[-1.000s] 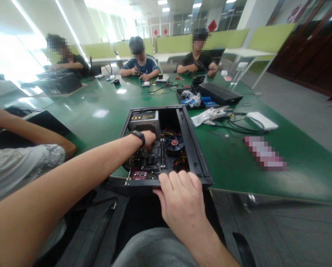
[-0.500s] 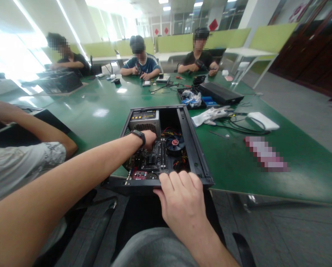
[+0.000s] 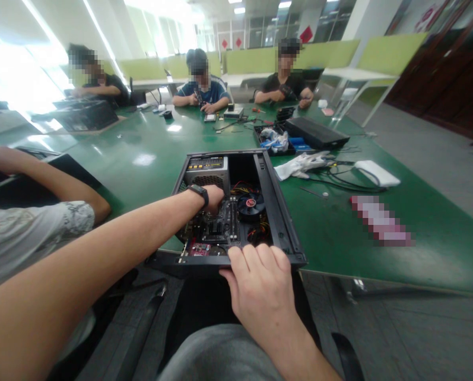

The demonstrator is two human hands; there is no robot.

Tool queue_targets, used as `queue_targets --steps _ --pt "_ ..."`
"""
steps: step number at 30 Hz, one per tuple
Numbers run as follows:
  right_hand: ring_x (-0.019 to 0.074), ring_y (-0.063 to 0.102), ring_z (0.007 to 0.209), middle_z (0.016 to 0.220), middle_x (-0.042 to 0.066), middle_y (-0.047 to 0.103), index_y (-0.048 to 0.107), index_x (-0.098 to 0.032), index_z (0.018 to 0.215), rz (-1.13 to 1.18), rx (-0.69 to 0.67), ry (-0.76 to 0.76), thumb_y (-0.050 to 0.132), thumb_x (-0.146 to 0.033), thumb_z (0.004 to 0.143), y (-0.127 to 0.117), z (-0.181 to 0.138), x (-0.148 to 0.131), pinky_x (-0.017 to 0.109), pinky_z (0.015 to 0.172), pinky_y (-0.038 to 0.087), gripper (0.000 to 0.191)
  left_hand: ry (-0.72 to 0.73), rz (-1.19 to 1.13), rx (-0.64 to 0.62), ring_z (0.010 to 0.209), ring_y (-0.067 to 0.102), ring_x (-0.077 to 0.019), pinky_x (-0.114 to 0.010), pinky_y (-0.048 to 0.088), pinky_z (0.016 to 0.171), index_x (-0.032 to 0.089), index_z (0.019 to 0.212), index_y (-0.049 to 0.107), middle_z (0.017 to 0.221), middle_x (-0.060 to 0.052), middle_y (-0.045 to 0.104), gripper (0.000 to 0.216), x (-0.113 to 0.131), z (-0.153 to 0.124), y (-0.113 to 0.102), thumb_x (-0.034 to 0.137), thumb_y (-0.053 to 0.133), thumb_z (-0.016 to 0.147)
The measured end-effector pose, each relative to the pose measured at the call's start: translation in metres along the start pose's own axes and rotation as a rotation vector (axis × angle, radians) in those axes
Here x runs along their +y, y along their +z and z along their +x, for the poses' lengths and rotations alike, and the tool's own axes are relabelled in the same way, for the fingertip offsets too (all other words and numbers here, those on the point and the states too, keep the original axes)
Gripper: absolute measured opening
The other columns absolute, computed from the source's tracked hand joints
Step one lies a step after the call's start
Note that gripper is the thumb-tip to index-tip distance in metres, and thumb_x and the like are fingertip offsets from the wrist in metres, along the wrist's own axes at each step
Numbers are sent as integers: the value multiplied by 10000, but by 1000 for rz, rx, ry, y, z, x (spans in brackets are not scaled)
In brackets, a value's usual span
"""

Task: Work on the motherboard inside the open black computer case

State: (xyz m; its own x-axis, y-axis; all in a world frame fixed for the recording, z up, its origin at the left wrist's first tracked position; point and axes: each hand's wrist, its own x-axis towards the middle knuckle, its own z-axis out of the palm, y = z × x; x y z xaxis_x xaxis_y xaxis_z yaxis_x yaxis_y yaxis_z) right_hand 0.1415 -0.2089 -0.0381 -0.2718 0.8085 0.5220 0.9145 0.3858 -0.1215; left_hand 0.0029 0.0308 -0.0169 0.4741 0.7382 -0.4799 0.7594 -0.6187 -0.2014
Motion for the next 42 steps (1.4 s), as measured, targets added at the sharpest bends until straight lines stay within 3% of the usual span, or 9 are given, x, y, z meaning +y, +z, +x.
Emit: queue_targets --steps 8,13,21,29,42 --pt "215 438 817 824 31 572 609 -214 1059 -10 13 -11 573 -365 928 0 1 0 406 815 298 203 -21 -8 9 987 700 -278 -279 541 840 130 1025 786 1048 -155 758 480 -2 3 2 291 846 577" --pt "216 443 822 833 32 576 611 -213 1075 -15 6 -10 570 -375 928 0 1 0 408 817 302 223 -29 -28 46 1027 689 -289 -298 535 877 130 1087 765 1109 -167 743 522 -5 6 4 322 828 606" --pt "220 447 821 827 29 577 604 -219 1053 -17 7 -5 570 -375 927 1 1 0 407 805 306 203 -38 -16 43 1036 684 -293 -316 532 892 103 1086 762 1121 -188 735 460 -4 2 1 253 791 652" --pt "226 444 824 826 28 575 599 -219 1051 -12 10 -8 576 -368 924 -1 1 0 410 797 304 197 -57 1 -14 1015 691 -282 -299 539 880 144 1101 760 1117 -152 743 558 -4 3 1 290 849 570" --pt "220 446 825 832 32 581 603 -212 1057 -12 5 -11 578 -358 924 -1 1 0 405 808 304 199 -19 1 33 996 698 -332 -351 563 845 107 1070 774 1081 -200 745 586 2 3 3 293 886 525"
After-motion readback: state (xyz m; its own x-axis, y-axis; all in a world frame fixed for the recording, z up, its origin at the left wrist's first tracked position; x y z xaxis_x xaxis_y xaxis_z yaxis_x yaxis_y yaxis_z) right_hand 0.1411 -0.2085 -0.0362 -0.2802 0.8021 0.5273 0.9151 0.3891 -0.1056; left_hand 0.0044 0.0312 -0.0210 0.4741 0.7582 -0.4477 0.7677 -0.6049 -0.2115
